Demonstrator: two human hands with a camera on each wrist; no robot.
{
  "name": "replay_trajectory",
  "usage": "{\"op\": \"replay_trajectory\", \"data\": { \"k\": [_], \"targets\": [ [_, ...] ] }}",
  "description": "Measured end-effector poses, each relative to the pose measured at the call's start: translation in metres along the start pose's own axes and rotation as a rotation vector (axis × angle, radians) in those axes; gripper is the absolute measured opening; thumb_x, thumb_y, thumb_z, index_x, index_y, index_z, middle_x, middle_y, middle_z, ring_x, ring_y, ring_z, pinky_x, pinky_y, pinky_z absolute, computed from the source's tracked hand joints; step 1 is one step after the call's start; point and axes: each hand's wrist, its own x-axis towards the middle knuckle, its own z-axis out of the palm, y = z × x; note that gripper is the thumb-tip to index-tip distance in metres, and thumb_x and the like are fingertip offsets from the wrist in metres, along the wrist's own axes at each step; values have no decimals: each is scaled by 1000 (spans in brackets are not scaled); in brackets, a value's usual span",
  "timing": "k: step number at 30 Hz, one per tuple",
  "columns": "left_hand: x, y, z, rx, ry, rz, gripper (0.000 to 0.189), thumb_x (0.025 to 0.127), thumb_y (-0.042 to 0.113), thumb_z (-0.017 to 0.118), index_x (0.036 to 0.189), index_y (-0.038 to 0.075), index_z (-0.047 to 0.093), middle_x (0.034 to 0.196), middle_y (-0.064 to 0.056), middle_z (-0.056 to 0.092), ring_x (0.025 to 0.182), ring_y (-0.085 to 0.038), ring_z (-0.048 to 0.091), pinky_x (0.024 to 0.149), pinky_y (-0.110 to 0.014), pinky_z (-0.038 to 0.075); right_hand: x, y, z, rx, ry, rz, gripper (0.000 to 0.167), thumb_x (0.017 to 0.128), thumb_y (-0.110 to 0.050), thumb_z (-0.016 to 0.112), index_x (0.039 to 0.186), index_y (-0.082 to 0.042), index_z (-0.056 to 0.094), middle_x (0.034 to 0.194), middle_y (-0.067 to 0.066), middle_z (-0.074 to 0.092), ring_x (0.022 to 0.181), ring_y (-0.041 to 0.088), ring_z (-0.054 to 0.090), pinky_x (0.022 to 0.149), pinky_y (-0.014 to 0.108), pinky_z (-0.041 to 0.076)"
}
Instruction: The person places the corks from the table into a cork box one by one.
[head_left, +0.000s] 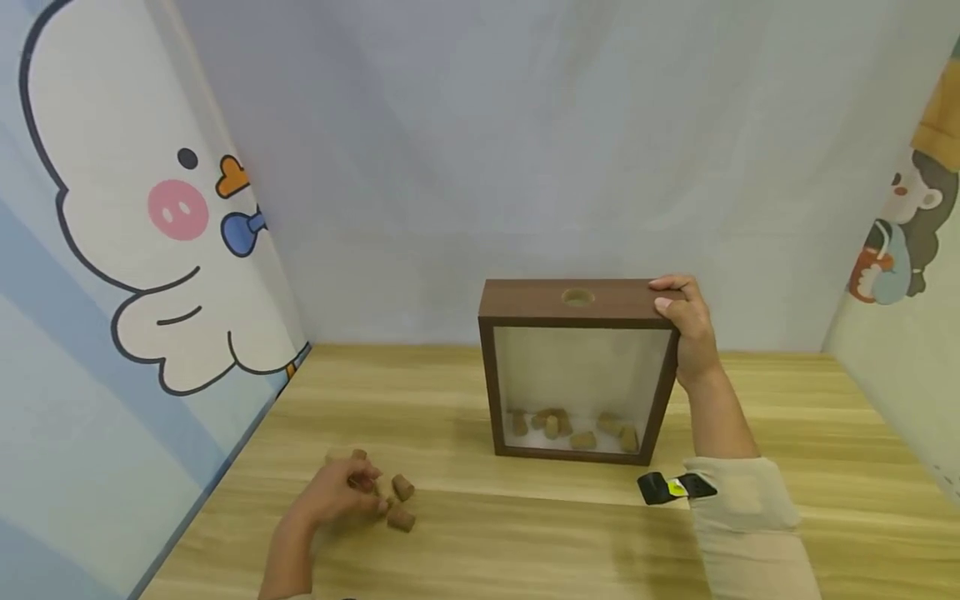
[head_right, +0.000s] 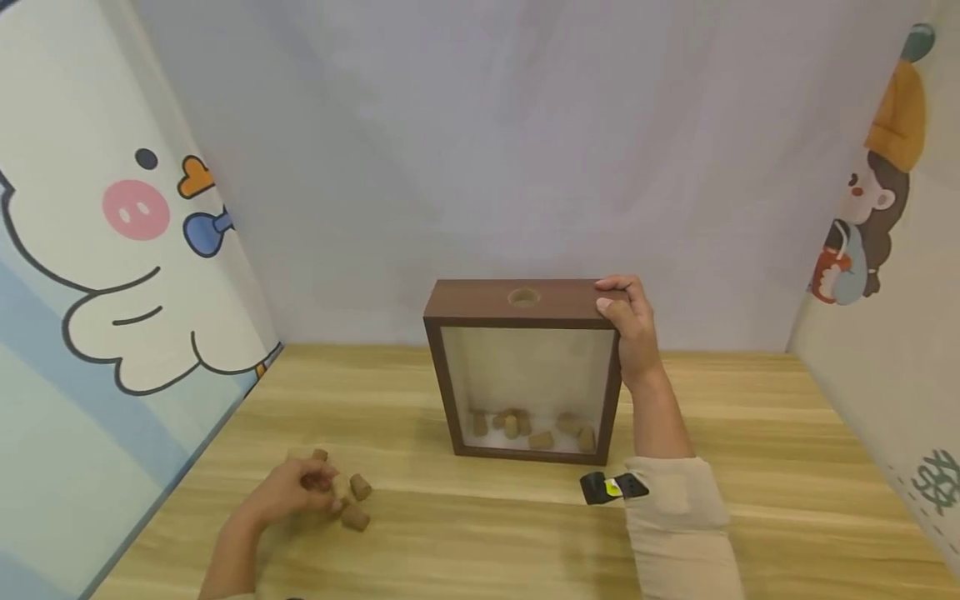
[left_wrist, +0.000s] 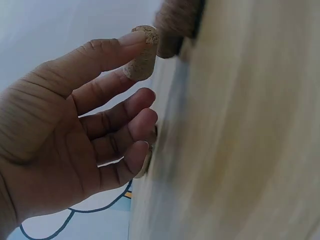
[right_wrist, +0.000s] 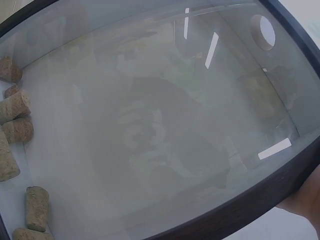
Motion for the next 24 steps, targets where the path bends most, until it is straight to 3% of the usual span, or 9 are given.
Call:
{"op": "replay_trajectory", "data": {
  "k": [9, 15, 22, 24],
  "targets": [
    [0, 28, 6, -183, -19, 69, 45, 79, 12, 71, 118, -7, 59, 97, -8, 63, 89, -21, 58, 77, -35, 48, -1, 3, -3, -19, -20, 3, 19, 85, -13, 43, 98, -18, 56, 105, 10, 42, 85, 21, 45, 68, 29, 40],
    [9, 44, 13, -288, -54, 80, 50, 82, 11, 68, 127, -5, 52, 103, -11, 63, 94, -24, 60, 78, -36, 49, -4, 3, -2, -15, -12, 9, 21, 85, -11, 42, 97, -19, 56, 104, 10, 42, 82, 20, 46, 64, 26, 41],
    [25, 68, 19, -345, -84, 152, 50, 83, 6, 66, 129, -2, 48, 96, -9, 64, 89, -24, 61, 78, -37, 48, -3, 2, -1, 1, -3, -5, 19, 85, -12, 43, 98, -18, 57, 104, 10, 42, 85, 20, 44, 68, 28, 40],
    [23, 83, 16, -355, -91, 168, 49, 82, 2, 65, 128, -4, 48, 94, -10, 64, 87, -25, 60, 77, -37, 48, -3, 3, 0, 8, -7, -7, 19, 85, -12, 44, 98, -18, 56, 103, 10, 43, 84, 20, 45, 68, 28, 40]
  ]
}}
